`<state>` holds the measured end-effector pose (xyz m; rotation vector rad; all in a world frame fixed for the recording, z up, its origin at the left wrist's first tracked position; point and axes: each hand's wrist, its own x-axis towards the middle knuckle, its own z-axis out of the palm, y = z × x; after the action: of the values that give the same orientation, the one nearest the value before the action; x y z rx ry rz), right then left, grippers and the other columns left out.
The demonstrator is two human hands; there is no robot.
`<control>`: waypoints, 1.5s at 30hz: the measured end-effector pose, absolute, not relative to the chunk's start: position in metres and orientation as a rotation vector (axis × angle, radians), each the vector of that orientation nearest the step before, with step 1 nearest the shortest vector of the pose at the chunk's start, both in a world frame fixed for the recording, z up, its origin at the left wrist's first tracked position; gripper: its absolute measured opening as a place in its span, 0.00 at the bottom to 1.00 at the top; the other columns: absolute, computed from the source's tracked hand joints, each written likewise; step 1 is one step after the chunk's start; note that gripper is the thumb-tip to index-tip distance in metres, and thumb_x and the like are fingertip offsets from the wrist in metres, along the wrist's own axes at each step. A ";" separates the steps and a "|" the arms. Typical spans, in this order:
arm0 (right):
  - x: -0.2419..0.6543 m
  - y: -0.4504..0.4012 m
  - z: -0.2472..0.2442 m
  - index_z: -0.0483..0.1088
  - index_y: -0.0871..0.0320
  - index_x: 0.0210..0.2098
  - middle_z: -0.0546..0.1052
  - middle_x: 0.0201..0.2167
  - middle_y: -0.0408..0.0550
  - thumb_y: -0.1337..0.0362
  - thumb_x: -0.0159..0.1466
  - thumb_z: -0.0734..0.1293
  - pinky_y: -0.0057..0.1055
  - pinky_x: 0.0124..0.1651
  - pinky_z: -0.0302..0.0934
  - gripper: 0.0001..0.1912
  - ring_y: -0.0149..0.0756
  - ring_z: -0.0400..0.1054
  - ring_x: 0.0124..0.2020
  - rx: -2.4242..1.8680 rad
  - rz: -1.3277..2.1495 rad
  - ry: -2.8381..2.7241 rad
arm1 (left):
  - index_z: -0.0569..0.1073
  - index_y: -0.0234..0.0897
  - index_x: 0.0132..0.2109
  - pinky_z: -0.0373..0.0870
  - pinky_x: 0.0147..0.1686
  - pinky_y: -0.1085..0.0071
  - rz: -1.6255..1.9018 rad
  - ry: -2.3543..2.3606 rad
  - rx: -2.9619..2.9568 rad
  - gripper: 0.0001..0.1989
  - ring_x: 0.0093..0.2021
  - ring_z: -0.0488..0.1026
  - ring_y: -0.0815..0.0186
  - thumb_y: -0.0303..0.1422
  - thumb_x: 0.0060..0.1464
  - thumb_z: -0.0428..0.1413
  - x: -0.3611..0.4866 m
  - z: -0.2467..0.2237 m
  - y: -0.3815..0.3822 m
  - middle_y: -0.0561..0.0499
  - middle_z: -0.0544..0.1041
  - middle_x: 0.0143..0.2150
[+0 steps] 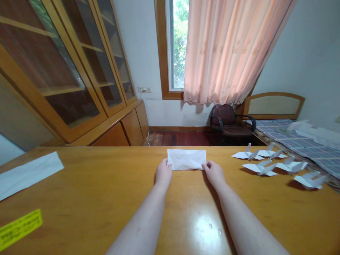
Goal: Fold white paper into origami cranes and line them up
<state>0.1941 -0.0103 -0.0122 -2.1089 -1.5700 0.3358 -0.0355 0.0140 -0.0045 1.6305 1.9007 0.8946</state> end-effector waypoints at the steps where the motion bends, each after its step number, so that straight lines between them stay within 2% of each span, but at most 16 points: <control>1: 0.194 -0.010 -0.012 0.69 0.59 0.27 0.74 0.26 0.48 0.54 0.60 0.59 0.27 0.28 0.47 0.16 0.34 0.64 0.28 -2.105 0.337 -1.565 | 0.70 0.36 0.41 0.64 0.36 0.73 0.892 1.902 1.630 0.09 0.40 0.72 0.63 0.28 0.52 0.50 -0.036 -0.004 0.014 0.46 0.76 0.41; 16: 0.197 -0.011 -0.011 0.71 0.58 0.30 0.75 0.29 0.49 0.54 0.61 0.58 0.28 0.31 0.50 0.16 0.36 0.66 0.31 -2.161 0.307 -1.491 | 0.70 0.37 0.40 0.62 0.34 0.73 0.806 1.915 1.687 0.07 0.38 0.72 0.63 0.29 0.52 0.51 -0.035 -0.005 0.013 0.46 0.76 0.39; 22: 0.195 -0.012 -0.008 0.72 0.56 0.29 0.76 0.29 0.50 0.54 0.59 0.60 0.31 0.34 0.51 0.14 0.41 0.67 0.35 -2.281 0.249 -1.529 | 0.70 0.41 0.41 0.62 0.35 0.69 0.627 2.061 1.770 0.09 0.40 0.72 0.60 0.35 0.51 0.52 -0.037 -0.001 0.010 0.47 0.77 0.39; 32: 0.195 -0.014 -0.007 0.73 0.56 0.29 0.76 0.29 0.53 0.54 0.58 0.62 0.34 0.36 0.52 0.13 0.44 0.67 0.37 -2.353 0.191 -1.567 | 0.68 0.40 0.46 0.62 0.41 0.63 0.437 2.172 1.835 0.15 0.45 0.71 0.54 0.37 0.50 0.54 -0.033 0.002 0.008 0.44 0.76 0.42; 40: 0.193 -0.014 -0.004 0.72 0.55 0.29 0.76 0.29 0.52 0.55 0.58 0.62 0.35 0.37 0.51 0.12 0.44 0.66 0.37 -2.366 0.180 -1.585 | 0.64 0.38 0.51 0.61 0.42 0.61 0.386 2.217 1.841 0.20 0.46 0.70 0.52 0.37 0.50 0.54 -0.031 0.004 0.007 0.41 0.75 0.44; 45: 0.194 -0.014 -0.006 0.72 0.55 0.31 0.76 0.33 0.52 0.58 0.60 0.60 0.36 0.37 0.51 0.11 0.45 0.65 0.39 -2.379 0.182 -1.583 | 0.62 0.37 0.55 0.60 0.47 0.59 0.421 2.251 1.890 0.21 0.51 0.65 0.52 0.31 0.53 0.50 -0.027 0.001 0.005 0.38 0.71 0.51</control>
<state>0.1936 -0.0138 -0.0060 -2.3789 -1.5826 0.1816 -0.0271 0.0047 0.0008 1.8901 2.2510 0.4209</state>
